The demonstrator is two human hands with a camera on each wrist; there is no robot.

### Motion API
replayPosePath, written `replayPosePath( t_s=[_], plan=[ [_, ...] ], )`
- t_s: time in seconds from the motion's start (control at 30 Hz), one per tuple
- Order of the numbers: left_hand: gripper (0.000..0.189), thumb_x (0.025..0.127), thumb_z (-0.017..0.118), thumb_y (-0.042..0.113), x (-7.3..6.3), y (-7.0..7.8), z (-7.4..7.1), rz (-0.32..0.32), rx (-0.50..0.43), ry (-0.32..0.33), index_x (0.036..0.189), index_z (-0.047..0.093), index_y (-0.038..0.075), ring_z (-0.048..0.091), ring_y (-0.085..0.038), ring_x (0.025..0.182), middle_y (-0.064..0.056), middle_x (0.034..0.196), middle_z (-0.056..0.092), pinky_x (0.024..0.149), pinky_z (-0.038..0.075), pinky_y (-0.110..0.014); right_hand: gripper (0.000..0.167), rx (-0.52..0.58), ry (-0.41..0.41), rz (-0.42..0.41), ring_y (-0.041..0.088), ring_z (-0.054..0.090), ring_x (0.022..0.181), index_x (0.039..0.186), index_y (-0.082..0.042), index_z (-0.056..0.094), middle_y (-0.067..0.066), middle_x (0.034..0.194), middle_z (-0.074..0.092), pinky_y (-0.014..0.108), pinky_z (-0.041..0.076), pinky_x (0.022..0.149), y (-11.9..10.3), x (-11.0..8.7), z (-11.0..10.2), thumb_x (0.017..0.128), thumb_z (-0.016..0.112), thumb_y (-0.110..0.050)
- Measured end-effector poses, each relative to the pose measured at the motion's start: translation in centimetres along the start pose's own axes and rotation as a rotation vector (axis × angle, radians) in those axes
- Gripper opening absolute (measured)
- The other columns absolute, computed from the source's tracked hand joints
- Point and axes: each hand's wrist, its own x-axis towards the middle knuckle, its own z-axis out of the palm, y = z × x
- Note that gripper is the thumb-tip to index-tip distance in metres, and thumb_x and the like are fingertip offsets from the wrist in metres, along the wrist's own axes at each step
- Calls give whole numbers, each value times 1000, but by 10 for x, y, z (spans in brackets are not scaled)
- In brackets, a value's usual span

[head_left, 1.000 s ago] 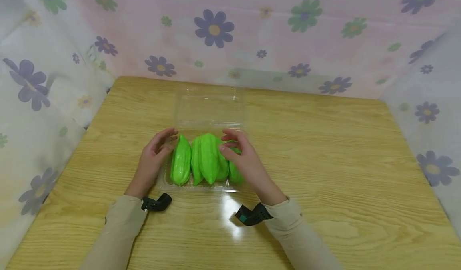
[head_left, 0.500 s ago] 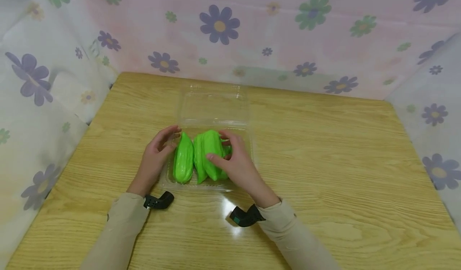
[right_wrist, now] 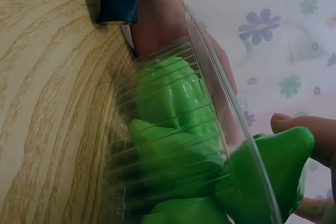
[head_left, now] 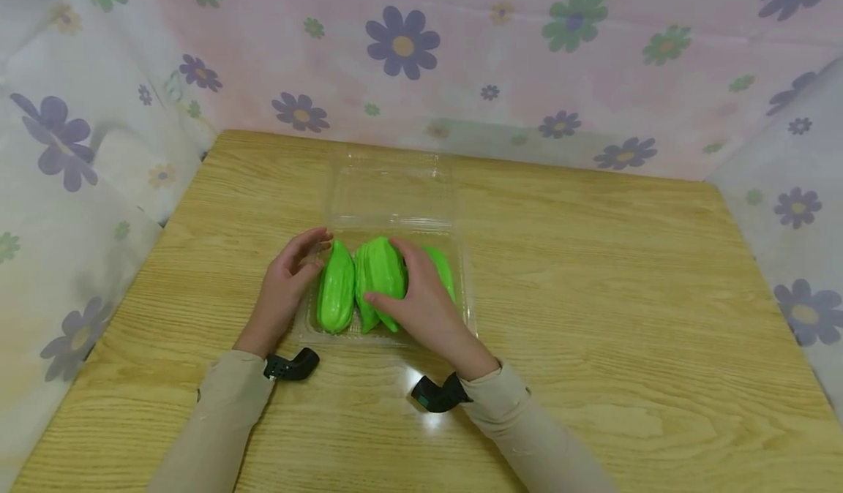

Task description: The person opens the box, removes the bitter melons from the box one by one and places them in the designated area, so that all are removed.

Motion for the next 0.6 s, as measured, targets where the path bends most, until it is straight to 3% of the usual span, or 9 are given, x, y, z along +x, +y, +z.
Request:
replayPosePath(
  t_s=[0.3, 0.6],
  plan=[
    [42, 90, 52, 13, 6, -22, -4, -10, -1, 6, 132, 43, 14, 42, -14, 119, -2, 128, 48, 95, 35, -24, 80, -24, -18, -6, 14, 42, 103, 140, -19, 24, 0, 126, 39, 34, 42, 81, -4, -3, 1, 74, 67, -31],
    [42, 90, 50, 7, 6, -26, -4, 10, -16, 9, 131, 43, 12, 40, -14, 120, -2, 127, 48, 95, 35, -23, 76, 30, -11, 11, 13, 45, 97, 140, -19, 24, -2, 122, 41, 32, 43, 77, -2, -2, 1, 73, 60, -27]
  ],
)
